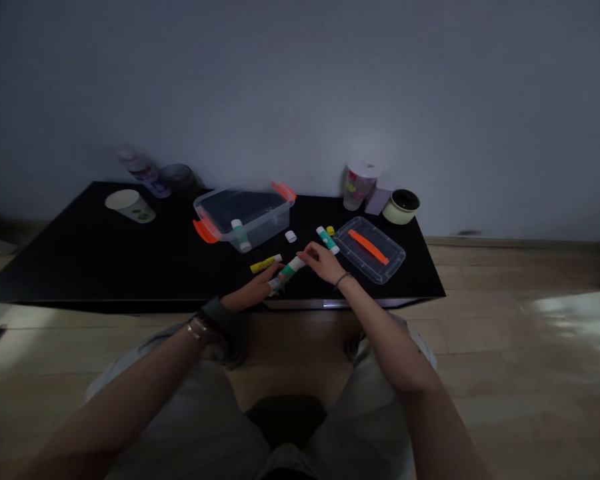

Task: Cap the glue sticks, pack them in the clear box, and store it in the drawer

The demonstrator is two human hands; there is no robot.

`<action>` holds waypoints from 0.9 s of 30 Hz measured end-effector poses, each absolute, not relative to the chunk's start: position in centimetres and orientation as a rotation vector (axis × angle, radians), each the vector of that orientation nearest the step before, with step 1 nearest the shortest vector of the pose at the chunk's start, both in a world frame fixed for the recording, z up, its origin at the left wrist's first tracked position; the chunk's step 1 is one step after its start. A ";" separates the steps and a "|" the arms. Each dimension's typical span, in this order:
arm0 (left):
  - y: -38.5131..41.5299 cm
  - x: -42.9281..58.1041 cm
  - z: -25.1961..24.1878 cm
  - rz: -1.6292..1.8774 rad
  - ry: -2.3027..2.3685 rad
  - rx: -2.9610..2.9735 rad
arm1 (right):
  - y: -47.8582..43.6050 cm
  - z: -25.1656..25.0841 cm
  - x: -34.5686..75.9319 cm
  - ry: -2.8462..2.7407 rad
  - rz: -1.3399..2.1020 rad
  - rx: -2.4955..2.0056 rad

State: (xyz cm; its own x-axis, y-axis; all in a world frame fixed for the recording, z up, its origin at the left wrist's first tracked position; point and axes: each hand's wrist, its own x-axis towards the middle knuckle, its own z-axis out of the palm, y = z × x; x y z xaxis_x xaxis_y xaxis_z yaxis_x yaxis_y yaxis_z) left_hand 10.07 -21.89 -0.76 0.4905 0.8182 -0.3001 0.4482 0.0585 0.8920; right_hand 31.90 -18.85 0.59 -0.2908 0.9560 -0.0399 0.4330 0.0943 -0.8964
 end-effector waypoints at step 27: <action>-24.5 11.8 2.9 0.433 1.399 2.258 | -22.0 3.7 28.3 -2.174 0.496 -2.025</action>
State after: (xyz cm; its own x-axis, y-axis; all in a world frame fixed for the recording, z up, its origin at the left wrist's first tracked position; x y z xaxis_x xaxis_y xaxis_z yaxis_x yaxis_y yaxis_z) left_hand 11.81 -24.52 2.86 0.4372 0.8989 0.0304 0.7587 -0.3868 0.5242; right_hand 28.30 -22.00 3.65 -0.0917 0.9877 -0.1270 0.9450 0.0461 -0.3237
